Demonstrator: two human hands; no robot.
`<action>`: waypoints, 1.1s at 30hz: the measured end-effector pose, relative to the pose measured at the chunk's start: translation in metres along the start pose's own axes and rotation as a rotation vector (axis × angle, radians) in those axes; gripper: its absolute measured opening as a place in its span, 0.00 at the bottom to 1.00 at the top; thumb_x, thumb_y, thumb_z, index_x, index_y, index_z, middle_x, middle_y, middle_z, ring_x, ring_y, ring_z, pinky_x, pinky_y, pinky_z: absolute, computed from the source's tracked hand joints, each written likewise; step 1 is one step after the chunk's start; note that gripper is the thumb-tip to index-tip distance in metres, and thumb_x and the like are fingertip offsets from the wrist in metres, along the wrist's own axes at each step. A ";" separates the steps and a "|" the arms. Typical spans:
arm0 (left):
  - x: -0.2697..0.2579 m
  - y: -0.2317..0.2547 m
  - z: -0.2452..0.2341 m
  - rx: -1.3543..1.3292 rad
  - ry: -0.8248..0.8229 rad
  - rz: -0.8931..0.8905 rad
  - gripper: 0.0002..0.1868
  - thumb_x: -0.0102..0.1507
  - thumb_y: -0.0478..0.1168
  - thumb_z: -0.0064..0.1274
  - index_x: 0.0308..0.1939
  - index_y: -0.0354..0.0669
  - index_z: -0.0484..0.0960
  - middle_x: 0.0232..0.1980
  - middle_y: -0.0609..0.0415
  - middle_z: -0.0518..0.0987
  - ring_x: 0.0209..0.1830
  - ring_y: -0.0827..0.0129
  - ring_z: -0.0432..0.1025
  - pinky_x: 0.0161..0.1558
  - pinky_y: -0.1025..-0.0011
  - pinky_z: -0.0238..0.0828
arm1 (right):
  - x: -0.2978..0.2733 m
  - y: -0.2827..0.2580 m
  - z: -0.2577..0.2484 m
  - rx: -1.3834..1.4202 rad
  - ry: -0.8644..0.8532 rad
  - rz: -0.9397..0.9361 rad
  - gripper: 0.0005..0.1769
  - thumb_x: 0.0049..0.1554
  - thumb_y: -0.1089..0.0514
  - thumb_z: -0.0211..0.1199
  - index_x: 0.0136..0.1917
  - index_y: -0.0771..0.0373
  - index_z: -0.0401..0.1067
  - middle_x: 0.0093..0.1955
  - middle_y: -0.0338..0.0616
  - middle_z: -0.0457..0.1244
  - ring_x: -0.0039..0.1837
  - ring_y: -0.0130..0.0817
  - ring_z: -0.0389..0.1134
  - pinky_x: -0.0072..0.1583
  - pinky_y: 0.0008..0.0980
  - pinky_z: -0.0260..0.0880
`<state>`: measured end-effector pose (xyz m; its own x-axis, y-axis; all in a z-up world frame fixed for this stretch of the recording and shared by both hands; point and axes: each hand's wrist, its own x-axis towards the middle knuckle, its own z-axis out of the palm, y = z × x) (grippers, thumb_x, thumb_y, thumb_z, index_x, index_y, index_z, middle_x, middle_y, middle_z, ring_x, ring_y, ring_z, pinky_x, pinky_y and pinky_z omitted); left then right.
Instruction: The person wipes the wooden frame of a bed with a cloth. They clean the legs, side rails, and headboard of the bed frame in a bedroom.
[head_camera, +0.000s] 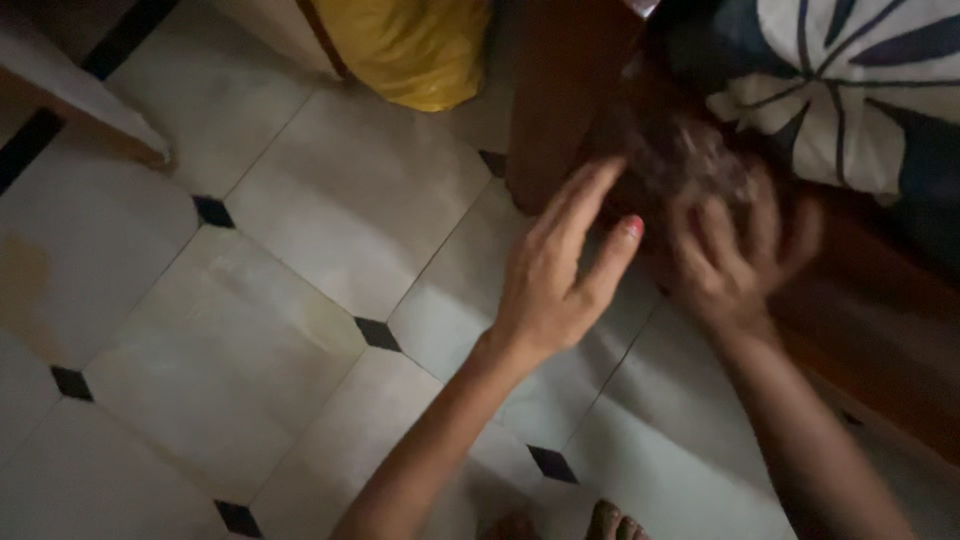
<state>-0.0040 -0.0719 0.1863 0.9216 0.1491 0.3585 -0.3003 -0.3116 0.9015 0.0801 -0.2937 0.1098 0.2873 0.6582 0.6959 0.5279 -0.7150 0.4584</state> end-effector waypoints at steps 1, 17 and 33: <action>-0.001 0.000 0.003 -0.019 -0.033 0.011 0.28 0.76 0.52 0.43 0.76 0.41 0.69 0.79 0.42 0.69 0.81 0.49 0.64 0.78 0.60 0.62 | -0.024 0.010 -0.004 -0.023 0.002 0.016 0.07 0.65 0.55 0.67 0.55 0.53 0.83 0.62 0.48 0.68 0.80 0.58 0.60 0.76 0.67 0.43; -0.004 -0.027 0.014 -0.076 0.054 -0.034 0.25 0.77 0.46 0.45 0.75 0.39 0.71 0.79 0.41 0.70 0.82 0.51 0.63 0.78 0.59 0.61 | 0.046 -0.018 0.016 0.016 -0.001 0.036 0.20 0.71 0.53 0.55 0.71 0.52 0.81 0.75 0.49 0.66 0.77 0.46 0.65 0.76 0.46 0.55; -0.021 -0.054 0.054 -0.173 -0.190 -0.547 0.29 0.69 0.51 0.44 0.73 0.43 0.69 0.23 0.55 0.72 0.23 0.73 0.66 0.32 0.69 0.66 | -0.105 0.005 0.013 0.121 -0.163 0.040 0.17 0.63 0.54 0.67 0.63 0.61 0.73 0.57 0.47 0.68 0.55 0.45 0.70 0.48 0.44 0.64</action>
<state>0.0063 -0.1088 0.1175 0.9766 0.0690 -0.2037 0.2088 -0.0770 0.9749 0.0623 -0.3633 0.0314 0.4307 0.6662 0.6088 0.6026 -0.7145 0.3555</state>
